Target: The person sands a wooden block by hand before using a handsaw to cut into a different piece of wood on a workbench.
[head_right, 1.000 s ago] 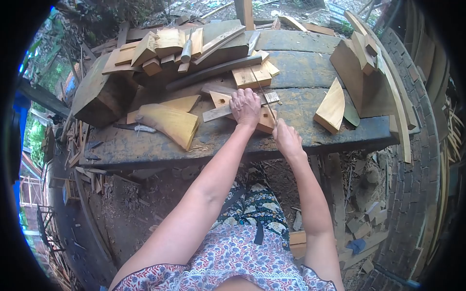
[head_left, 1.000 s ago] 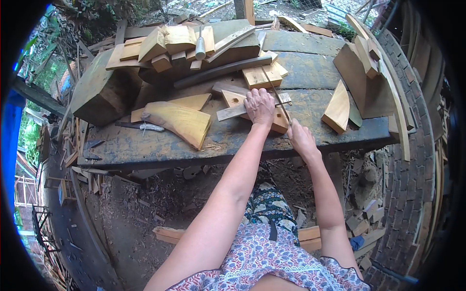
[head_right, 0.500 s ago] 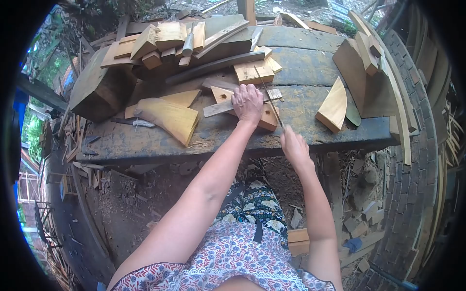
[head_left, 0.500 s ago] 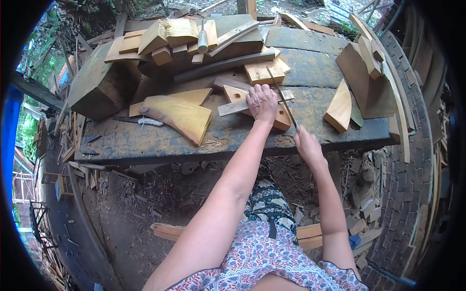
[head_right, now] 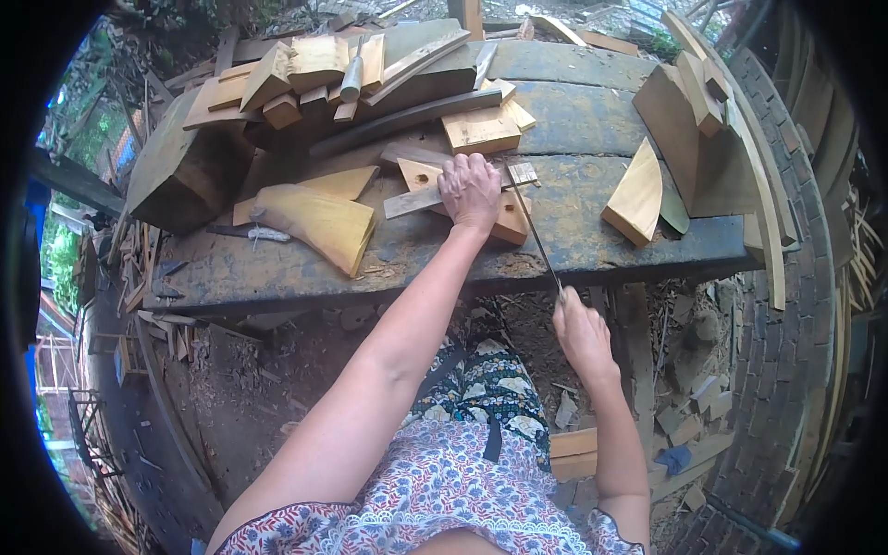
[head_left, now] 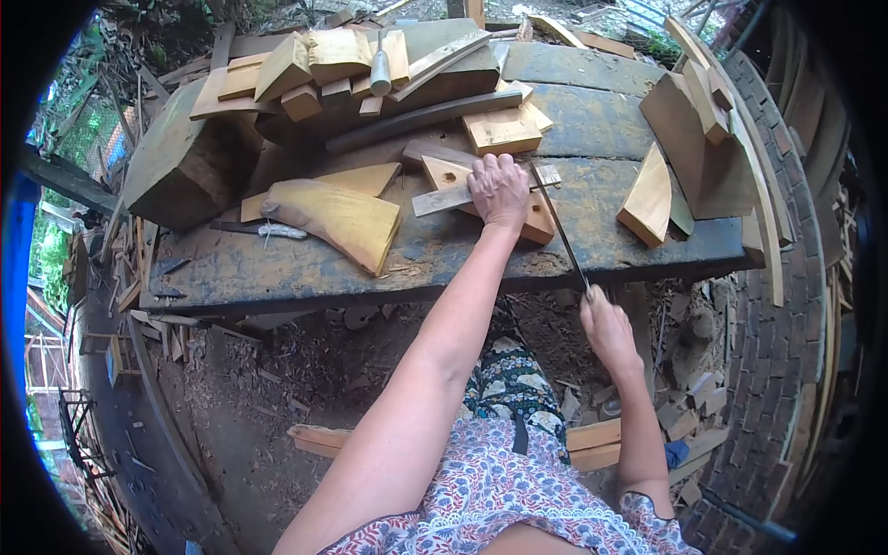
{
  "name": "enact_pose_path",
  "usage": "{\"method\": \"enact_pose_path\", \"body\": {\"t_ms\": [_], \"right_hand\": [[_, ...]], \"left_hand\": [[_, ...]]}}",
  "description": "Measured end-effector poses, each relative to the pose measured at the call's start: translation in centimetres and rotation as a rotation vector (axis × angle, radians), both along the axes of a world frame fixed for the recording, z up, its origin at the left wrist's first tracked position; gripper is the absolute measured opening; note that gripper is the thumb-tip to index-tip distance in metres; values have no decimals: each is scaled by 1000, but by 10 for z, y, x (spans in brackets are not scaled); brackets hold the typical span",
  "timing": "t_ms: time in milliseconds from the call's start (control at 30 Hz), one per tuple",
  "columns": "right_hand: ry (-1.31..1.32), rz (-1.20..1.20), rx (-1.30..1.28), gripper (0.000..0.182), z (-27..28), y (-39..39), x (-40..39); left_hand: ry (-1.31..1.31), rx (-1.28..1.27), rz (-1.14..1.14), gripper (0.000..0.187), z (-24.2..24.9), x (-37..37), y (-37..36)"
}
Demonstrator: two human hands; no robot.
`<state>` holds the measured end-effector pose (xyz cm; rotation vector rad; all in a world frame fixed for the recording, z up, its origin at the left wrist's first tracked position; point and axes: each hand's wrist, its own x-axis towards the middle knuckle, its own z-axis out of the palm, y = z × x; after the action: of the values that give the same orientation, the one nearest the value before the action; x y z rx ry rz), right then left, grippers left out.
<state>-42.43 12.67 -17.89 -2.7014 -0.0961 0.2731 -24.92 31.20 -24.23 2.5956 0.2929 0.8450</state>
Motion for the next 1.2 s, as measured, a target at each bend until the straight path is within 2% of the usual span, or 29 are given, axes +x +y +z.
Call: {"method": "enact_pose_path", "body": {"t_ms": [167, 267, 500, 600, 733, 800, 900, 1000, 1133, 1200], "right_hand": [[-130, 66, 59, 19, -22, 38, 91], [-86, 55, 30, 19, -18, 45, 104], [51, -34, 6, 18, -10, 2, -7], [77, -41, -11, 19, 2, 2, -13], [-70, 57, 5, 19, -15, 15, 45], [-93, 53, 60, 19, -24, 32, 86], [-101, 45, 39, 20, -21, 45, 105], [-65, 74, 63, 20, -21, 26, 79], [25, -15, 4, 17, -6, 6, -2], [49, -26, 4, 16, -2, -2, -18]], "left_hand": [[18, 19, 39, 18, 1, 0, -2], [27, 25, 39, 18, 1, -2, 1], [25, 4, 28, 18, 0, -1, 0], [-4, -1, 5, 17, 0, -3, 0], [6, 14, 30, 17, 1, -1, -1], [19, 19, 44, 17, 1, -1, -1], [20, 18, 42, 17, 3, -3, 1], [45, 16, 48, 17, 4, 0, -2], [36, 8, 46, 17, 0, -2, 0], [11, 8, 18, 17, 0, -1, 1]]}}
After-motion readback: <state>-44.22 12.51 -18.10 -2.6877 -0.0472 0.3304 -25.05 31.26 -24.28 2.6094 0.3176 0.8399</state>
